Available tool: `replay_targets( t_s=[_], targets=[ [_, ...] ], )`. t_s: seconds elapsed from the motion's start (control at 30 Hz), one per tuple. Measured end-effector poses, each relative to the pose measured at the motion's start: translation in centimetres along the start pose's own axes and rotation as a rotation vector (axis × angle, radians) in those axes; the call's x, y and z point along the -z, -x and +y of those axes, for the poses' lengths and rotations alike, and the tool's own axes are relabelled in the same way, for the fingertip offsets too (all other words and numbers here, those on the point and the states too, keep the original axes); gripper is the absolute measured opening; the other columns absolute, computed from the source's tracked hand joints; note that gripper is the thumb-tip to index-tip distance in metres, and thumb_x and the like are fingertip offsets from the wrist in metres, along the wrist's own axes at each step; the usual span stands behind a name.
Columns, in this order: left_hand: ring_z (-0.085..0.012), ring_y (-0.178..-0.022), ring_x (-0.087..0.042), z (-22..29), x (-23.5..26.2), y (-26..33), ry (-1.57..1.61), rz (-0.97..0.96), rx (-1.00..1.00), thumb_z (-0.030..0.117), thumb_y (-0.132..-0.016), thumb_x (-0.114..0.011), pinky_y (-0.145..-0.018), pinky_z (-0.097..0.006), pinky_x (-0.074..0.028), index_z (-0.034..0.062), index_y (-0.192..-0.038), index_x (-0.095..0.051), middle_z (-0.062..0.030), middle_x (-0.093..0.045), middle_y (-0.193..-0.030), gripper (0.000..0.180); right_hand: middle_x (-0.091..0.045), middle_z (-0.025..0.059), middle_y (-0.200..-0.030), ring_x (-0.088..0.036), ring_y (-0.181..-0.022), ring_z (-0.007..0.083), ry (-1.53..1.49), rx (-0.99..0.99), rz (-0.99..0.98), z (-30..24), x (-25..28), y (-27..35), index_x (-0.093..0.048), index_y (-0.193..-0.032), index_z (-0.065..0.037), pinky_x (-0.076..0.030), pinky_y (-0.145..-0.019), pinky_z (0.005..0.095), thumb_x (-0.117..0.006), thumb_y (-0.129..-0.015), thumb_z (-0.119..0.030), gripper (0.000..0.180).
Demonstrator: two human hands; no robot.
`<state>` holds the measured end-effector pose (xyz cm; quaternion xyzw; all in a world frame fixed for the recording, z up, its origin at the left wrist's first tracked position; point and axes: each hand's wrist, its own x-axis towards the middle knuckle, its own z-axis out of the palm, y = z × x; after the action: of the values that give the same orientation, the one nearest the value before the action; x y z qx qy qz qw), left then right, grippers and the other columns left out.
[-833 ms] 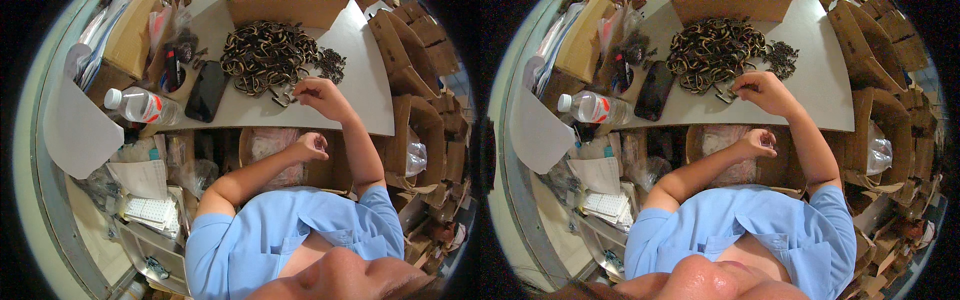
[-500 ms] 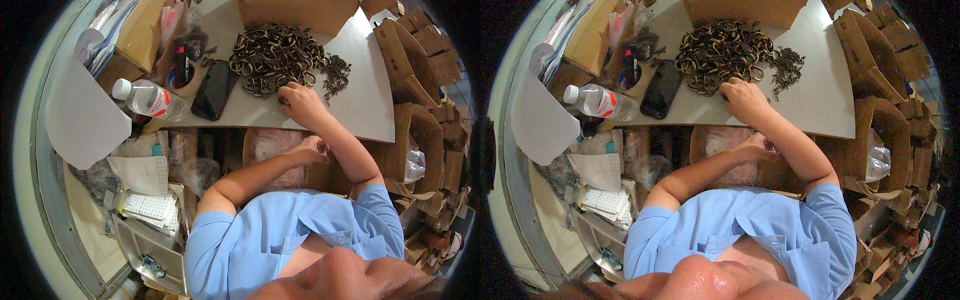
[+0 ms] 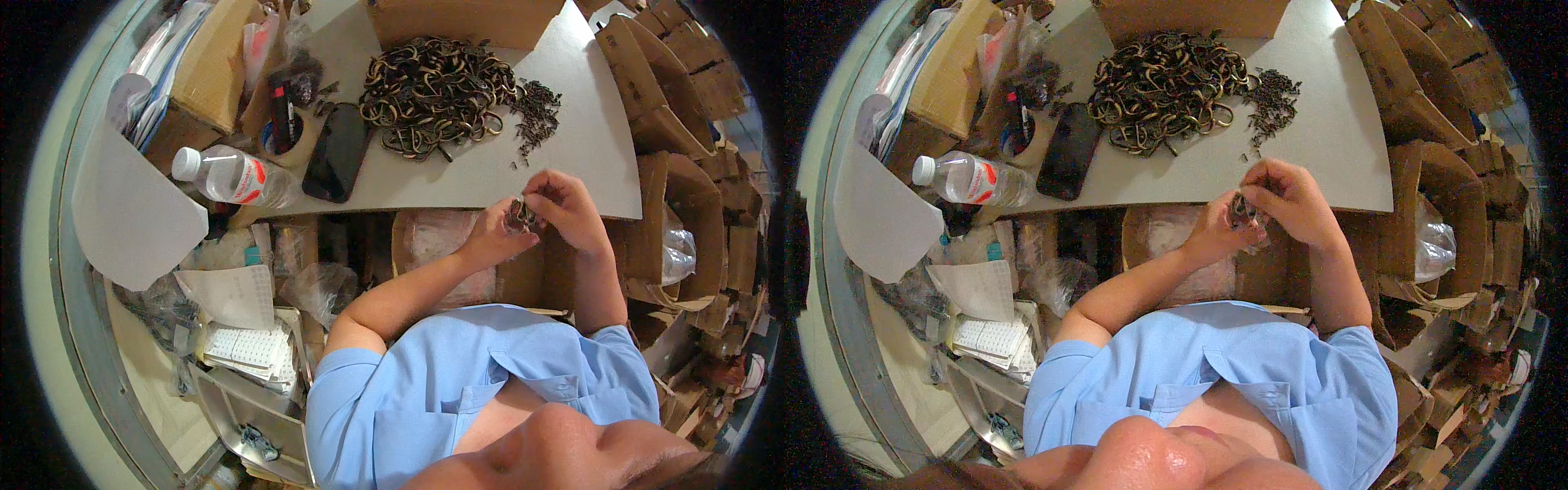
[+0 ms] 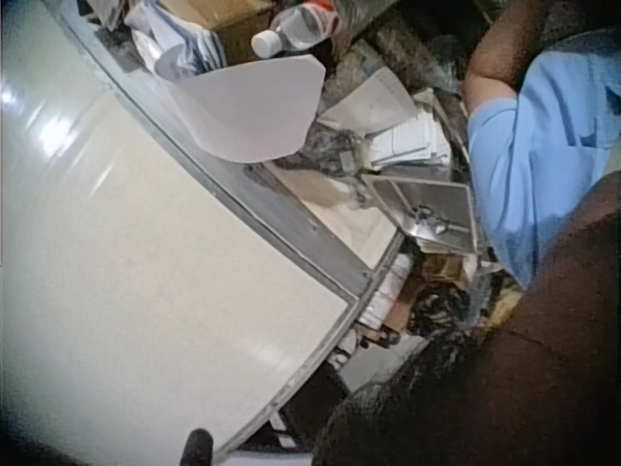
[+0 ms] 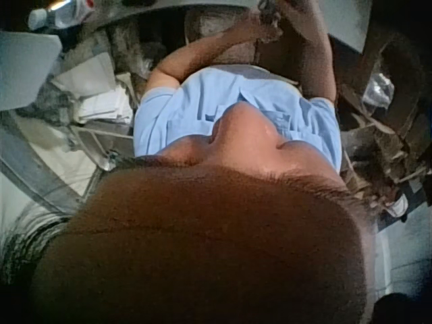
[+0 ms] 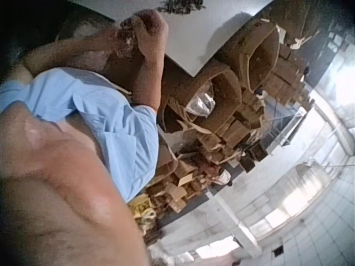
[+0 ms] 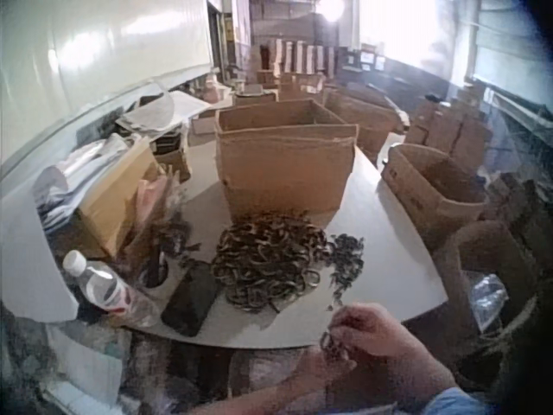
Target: The person picks up metal hooks and screws from a pile on a table and places them into small plastic bags, then places the filled bags into a box.
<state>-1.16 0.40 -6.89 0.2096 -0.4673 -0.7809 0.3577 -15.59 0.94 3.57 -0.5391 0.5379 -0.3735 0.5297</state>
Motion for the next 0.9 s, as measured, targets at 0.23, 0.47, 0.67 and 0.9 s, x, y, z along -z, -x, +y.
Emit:
replay_targets(
  t_s=[0.23, 0.47, 0.67, 0.9],
  targets=[
    [-0.017, -0.084, -0.06, 1.4, -1.3, 0.6, -0.608, 0.052, -0.025, 0.007, -0.072, -0.072, -0.072, -0.031, -0.048, 0.002, -0.105, -0.053, -0.0106, -0.062, -0.092, 0.039, -0.057, 0.0008, -0.076, -0.056, -0.063, 0.0061, -0.107, -0.059, 0.266, 3.1, -1.7, 3.3, -0.057, -0.092, 0.0, -0.046, -0.056, 0.0197, -0.061, -0.086, -0.004, 0.009],
    [-0.0189, -0.097, -0.056, 1.1, -0.7, 0.8, -0.473, -0.084, -0.023, 0.003, -0.072, -0.067, -0.083, -0.031, -0.045, 0.0017, -0.112, -0.048, -0.0106, -0.057, -0.103, 0.044, -0.053, 0.0124, -0.112, -0.053, -0.102, 0.0308, 0.562, 0.224, 0.119, 2.8, -0.9, 4.7, -0.068, -0.09, -0.006, -0.049, -0.083, 0.0371, -0.07, -0.071, -0.005, 0.019],
    [-0.0173, -0.107, -0.049, 0.5, -0.4, 0.5, -0.205, -0.307, 0.133, 0.0, -0.074, -0.064, -0.093, -0.03, -0.04, 0.0026, -0.123, -0.039, -0.0077, -0.047, -0.117, 0.055, -0.048, 0.0115, -0.121, -0.041, -0.115, 0.0341, 0.748, 0.344, -0.015, 2.3, 0.5, 5.6, -0.07, -0.091, -0.012, -0.041, -0.094, 0.0419, -0.071, -0.065, -0.005, 0.027],
    [-0.0136, -0.094, -0.057, 1.9, -0.9, 0.5, -0.236, -0.143, 0.087, 0.007, -0.08, -0.068, -0.08, -0.027, -0.046, 0.0002, -0.121, -0.046, -0.0095, -0.059, -0.106, 0.047, -0.053, 0.0116, -0.115, -0.05, -0.104, 0.0314, 0.636, 0.389, 0.123, 3.0, 1.0, 5.9, -0.065, -0.082, -0.008, -0.045, -0.086, 0.0394, -0.071, -0.067, -0.004, 0.016]
  ],
)
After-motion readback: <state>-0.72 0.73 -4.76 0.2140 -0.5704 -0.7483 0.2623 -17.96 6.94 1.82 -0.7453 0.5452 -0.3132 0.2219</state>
